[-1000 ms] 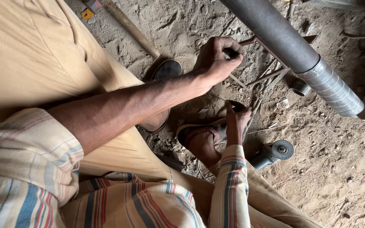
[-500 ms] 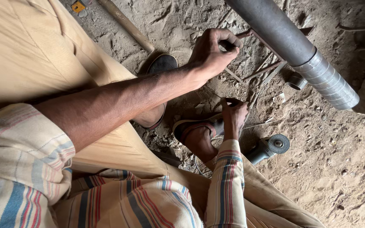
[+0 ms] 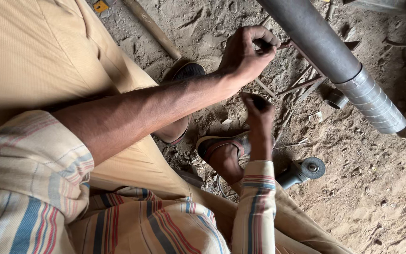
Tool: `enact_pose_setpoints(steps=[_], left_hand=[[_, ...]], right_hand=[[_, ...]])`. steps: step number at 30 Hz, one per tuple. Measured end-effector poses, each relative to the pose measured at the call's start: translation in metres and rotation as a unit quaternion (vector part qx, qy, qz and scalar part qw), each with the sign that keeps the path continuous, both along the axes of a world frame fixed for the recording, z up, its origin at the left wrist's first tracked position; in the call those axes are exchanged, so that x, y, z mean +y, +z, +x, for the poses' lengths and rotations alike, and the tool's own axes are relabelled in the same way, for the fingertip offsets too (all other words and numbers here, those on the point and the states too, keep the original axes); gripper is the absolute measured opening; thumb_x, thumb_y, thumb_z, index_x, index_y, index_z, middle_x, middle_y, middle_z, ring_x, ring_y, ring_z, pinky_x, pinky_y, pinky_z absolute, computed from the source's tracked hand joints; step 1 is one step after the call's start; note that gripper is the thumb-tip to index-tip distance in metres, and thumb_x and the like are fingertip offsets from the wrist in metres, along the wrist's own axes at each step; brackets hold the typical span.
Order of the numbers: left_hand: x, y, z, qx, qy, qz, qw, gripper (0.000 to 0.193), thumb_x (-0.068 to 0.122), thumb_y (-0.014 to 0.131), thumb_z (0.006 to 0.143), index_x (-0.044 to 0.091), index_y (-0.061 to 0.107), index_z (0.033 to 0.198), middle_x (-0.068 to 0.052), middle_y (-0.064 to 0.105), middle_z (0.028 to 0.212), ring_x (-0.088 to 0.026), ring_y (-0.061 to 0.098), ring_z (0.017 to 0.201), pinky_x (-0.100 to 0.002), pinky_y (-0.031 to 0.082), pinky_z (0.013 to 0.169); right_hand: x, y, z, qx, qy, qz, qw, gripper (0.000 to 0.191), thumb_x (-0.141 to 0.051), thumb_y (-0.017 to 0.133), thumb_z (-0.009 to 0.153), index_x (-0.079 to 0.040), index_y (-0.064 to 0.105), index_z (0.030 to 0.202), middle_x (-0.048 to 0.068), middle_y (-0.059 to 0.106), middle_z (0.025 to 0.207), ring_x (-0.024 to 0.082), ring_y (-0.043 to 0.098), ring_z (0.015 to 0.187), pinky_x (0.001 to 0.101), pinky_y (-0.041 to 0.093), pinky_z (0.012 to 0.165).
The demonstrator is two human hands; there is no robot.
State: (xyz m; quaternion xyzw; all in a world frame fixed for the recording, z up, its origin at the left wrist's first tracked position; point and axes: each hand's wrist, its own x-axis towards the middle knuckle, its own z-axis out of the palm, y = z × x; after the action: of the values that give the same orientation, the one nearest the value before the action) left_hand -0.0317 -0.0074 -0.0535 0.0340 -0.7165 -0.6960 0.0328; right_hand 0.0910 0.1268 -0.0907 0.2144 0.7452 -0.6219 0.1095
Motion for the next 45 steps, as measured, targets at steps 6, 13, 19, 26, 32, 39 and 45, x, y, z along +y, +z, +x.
enact_pose_setpoints(steps=[6, 13, 19, 26, 32, 39, 45], left_hand=[[-0.002, -0.002, 0.001, -0.053, -0.027, 0.02, 0.998, 0.011, 0.015, 0.079, 0.088, 0.016, 0.07, 0.095, 0.001, 0.075, 0.098, -0.011, 0.075, 0.089, -0.028, 0.065, 0.087], [-0.002, 0.011, -0.002, -0.082, -0.015, 0.015, 0.996, 0.015, 0.013, 0.08, 0.088, 0.012, 0.068, 0.097, -0.003, 0.074, 0.097, -0.014, 0.072, 0.085, -0.03, 0.064, 0.083], [-0.008, 0.012, 0.001, -0.071, -0.043, 0.002, 0.997, 0.007, 0.012, 0.077, 0.089, 0.014, 0.072, 0.093, -0.001, 0.076, 0.097, -0.012, 0.072, 0.086, -0.031, 0.065, 0.084], [-0.007, 0.005, 0.003, -0.043, -0.027, -0.009, 0.999, 0.014, 0.013, 0.08, 0.087, 0.014, 0.068, 0.095, -0.001, 0.073, 0.098, -0.012, 0.071, 0.088, -0.031, 0.063, 0.084], [-0.006, 0.009, 0.005, -0.023, -0.026, 0.001, 0.999, 0.012, 0.013, 0.08, 0.09, 0.014, 0.068, 0.094, -0.001, 0.074, 0.098, -0.012, 0.071, 0.086, -0.029, 0.065, 0.082], [-0.01, 0.017, 0.006, -0.037, -0.03, 0.023, 0.999, 0.014, 0.013, 0.078, 0.088, 0.014, 0.068, 0.096, -0.001, 0.073, 0.097, -0.012, 0.07, 0.085, -0.029, 0.064, 0.081], [-0.011, 0.019, 0.002, -0.039, -0.034, -0.013, 0.999, 0.006, 0.014, 0.079, 0.09, 0.015, 0.072, 0.091, 0.0, 0.076, 0.096, -0.011, 0.072, 0.084, -0.029, 0.063, 0.082]], right_hand=[[-0.063, -0.041, 0.012, -0.118, 0.091, 0.09, 0.985, 0.028, -0.023, 0.088, 0.087, -0.008, 0.065, 0.089, 0.0, 0.065, 0.073, 0.007, 0.05, 0.057, 0.0248, 0.05, 0.055], [-0.046, -0.016, -0.011, -0.134, 0.147, 0.194, 0.961, 0.026, -0.031, 0.081, 0.09, -0.007, 0.075, 0.083, 0.003, 0.069, 0.068, 0.013, 0.039, 0.051, 0.0289, 0.039, 0.052], [-0.014, 0.001, -0.007, -0.107, 0.049, 0.24, 0.964, 0.025, -0.031, 0.086, 0.084, -0.01, 0.081, 0.098, -0.001, 0.076, 0.087, 0.009, 0.067, 0.064, 0.0328, 0.06, 0.067], [-0.01, -0.053, 0.003, -0.133, 0.085, 0.338, 0.928, 0.023, -0.033, 0.084, 0.083, -0.013, 0.084, 0.093, 0.008, 0.08, 0.095, 0.018, 0.067, 0.072, 0.0419, 0.062, 0.078], [-0.008, -0.063, 0.013, -0.022, 0.098, 0.44, 0.892, 0.029, -0.04, 0.089, 0.081, -0.011, 0.084, 0.084, 0.009, 0.074, 0.083, 0.016, 0.056, 0.067, 0.0454, 0.061, 0.07], [-0.021, -0.053, 0.009, -0.1, 0.085, 0.344, 0.93, 0.023, -0.036, 0.078, 0.089, -0.014, 0.082, 0.096, -0.002, 0.076, 0.077, 0.008, 0.055, 0.048, 0.0424, 0.062, 0.068], [-0.027, -0.053, 0.017, -0.025, 0.141, 0.367, 0.919, 0.027, -0.035, 0.093, 0.083, -0.008, 0.088, 0.087, 0.01, 0.079, 0.085, 0.014, 0.06, 0.07, 0.0442, 0.058, 0.071]])
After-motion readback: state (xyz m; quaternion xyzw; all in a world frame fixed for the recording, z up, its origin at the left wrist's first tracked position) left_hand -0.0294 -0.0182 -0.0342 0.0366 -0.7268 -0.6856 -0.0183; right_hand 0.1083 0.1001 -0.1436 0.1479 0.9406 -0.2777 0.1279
